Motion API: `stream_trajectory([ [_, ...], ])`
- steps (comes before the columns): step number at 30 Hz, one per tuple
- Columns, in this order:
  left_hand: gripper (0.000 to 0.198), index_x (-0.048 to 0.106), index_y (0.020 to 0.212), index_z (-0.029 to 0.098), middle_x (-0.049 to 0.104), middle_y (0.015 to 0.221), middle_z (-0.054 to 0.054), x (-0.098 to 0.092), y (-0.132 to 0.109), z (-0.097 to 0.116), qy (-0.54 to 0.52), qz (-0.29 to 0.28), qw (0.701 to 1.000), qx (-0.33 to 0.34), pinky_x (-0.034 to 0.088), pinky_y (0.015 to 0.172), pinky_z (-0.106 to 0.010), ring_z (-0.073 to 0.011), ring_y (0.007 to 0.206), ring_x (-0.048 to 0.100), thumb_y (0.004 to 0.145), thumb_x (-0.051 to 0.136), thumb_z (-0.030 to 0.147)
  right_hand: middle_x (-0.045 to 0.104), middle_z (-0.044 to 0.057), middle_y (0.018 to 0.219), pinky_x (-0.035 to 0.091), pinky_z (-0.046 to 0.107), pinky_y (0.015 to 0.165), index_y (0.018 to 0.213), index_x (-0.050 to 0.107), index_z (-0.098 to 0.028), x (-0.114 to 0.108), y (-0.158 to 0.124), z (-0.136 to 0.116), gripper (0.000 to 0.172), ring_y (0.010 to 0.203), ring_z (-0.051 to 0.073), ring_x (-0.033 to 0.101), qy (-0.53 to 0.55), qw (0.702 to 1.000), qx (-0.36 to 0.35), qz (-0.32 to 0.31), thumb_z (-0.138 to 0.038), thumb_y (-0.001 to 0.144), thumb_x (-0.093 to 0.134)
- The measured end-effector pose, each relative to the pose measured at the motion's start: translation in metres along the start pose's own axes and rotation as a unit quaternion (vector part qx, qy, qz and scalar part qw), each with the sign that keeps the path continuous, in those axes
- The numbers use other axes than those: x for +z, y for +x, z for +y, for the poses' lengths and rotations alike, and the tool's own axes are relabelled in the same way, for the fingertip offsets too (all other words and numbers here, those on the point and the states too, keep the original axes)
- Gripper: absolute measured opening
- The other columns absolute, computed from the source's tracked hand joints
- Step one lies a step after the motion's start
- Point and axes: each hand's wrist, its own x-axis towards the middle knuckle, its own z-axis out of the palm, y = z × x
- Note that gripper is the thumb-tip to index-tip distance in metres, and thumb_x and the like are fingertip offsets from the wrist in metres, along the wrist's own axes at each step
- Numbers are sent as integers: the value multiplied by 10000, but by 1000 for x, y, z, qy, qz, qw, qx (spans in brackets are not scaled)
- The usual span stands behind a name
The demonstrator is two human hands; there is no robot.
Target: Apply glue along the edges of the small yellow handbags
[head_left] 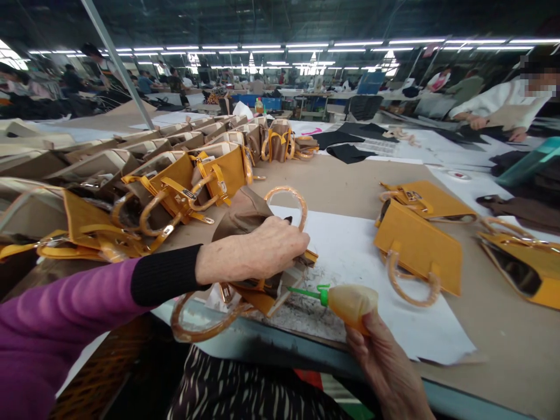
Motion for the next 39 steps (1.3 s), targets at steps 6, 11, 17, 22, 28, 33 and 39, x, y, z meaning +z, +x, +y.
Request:
stream_trajectory([
  [6, 80, 564, 890, 119, 621, 829, -86, -1, -1, 1, 6, 8, 1000, 3, 403, 656, -333, -233, 785, 592, 844, 518, 165, 518, -57, 604, 350, 102, 313, 837, 616, -191, -3, -8, 7, 474, 419, 37, 386, 24, 1000, 9, 17, -228, 467, 910],
  [11, 67, 565, 875, 113, 624, 831, -93, -6, -2, 3, 5, -13, 1000, -10, 411, 670, -326, -230, 800, 588, 834, 519, 137, 543, -28, 630, 405, 161, 333, 833, 619, -228, -10, -13, 13, 307, 427, 74, 406, -48, 998, -25, -25, -336, 631, 825],
  [17, 82, 555, 891, 124, 624, 837, -83, 0, 0, 0, 13, 3, 1000, 5, 404, 655, -316, -220, 784, 583, 837, 520, 176, 591, 3, 709, 430, 168, 365, 787, 629, -227, 2, -27, 10, 380, 452, 69, 411, -38, 999, 8, 0, -376, 534, 871],
  [22, 65, 538, 876, 137, 613, 790, -62, 13, 1, -6, 27, 37, 999, 19, 376, 604, -307, -212, 736, 581, 829, 522, 180, 473, -35, 518, 359, 155, 324, 632, 568, -200, 17, -41, 7, 439, 388, 33, 306, -14, 996, 87, -3, -410, 443, 904],
  [28, 63, 533, 875, 138, 612, 815, -60, 14, 0, -7, 32, 54, 998, 30, 371, 601, -320, -216, 748, 586, 825, 526, 175, 457, -32, 481, 337, 172, 312, 644, 589, -207, 14, -47, 7, 434, 381, 46, 297, -27, 995, 92, -10, -426, 442, 904],
  [33, 69, 558, 863, 127, 625, 803, -74, 5, 2, -3, 30, 13, 999, -2, 385, 615, -315, -225, 766, 604, 824, 541, 181, 446, -52, 499, 372, 152, 348, 690, 592, -197, 9, -44, 7, 475, 406, 38, 325, 32, 992, 111, 42, -365, 400, 927],
  [39, 87, 539, 879, 129, 621, 817, -60, 13, 1, -6, 28, 65, 997, 29, 378, 607, -311, -209, 750, 596, 820, 559, 189, 423, -76, 511, 325, 105, 340, 673, 560, -170, 17, -43, 10, 472, 400, 15, 347, 114, 983, 130, 63, -218, 393, 937],
])
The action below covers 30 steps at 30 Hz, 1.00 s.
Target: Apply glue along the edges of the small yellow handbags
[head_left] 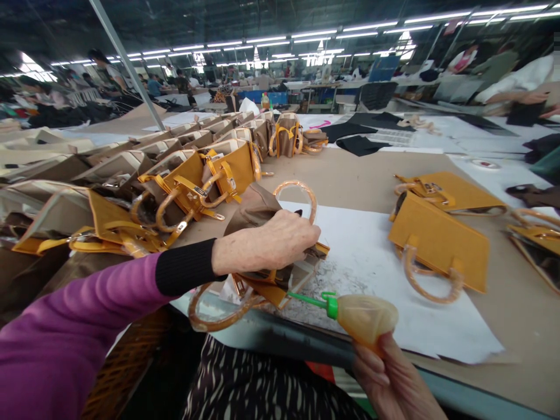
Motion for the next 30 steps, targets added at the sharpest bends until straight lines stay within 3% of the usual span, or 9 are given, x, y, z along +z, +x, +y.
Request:
stream_trajectory([
  [9, 94, 538, 888, 126, 625, 816, -64, 1, 0, 0, 5, -4, 1000, -4, 375, 608, -297, -199, 741, 586, 809, 559, 173, 441, -66, 494, 309, 104, 322, 664, 589, -156, 3, -5, 4, 461, 384, 17, 352, 48, 999, 19, 16, -182, 369, 942],
  [17, 89, 518, 858, 144, 604, 775, -55, 10, -2, -3, 14, 28, 999, 4, 364, 587, -298, -198, 708, 577, 804, 574, 188, 452, -46, 469, 332, 117, 348, 719, 626, -148, -20, -6, 3, 355, 398, 33, 368, -40, 995, 55, -79, -296, 543, 897],
  [23, 71, 531, 867, 137, 616, 793, -65, 5, 0, -1, 10, 14, 1000, -2, 378, 594, -302, -206, 726, 593, 812, 557, 174, 454, -58, 508, 363, 135, 365, 680, 551, -174, 2, -9, 1, 527, 416, 36, 365, -39, 999, 0, 1, -257, 348, 951],
  [25, 68, 542, 864, 131, 623, 793, -68, 1, 1, 1, 4, -3, 1000, -9, 384, 597, -302, -210, 735, 600, 811, 560, 170, 457, -60, 528, 364, 135, 372, 705, 543, -183, 3, -9, 2, 506, 426, 40, 379, -33, 999, 2, 3, -257, 401, 940],
  [30, 61, 562, 867, 124, 632, 797, -65, -7, 2, 3, -7, -31, 999, -24, 392, 603, -314, -227, 754, 611, 818, 547, 158, 453, -65, 512, 351, 148, 370, 899, 590, -200, -18, -6, 4, 454, 413, 53, 377, -96, 993, 18, -67, -352, 579, 874],
])
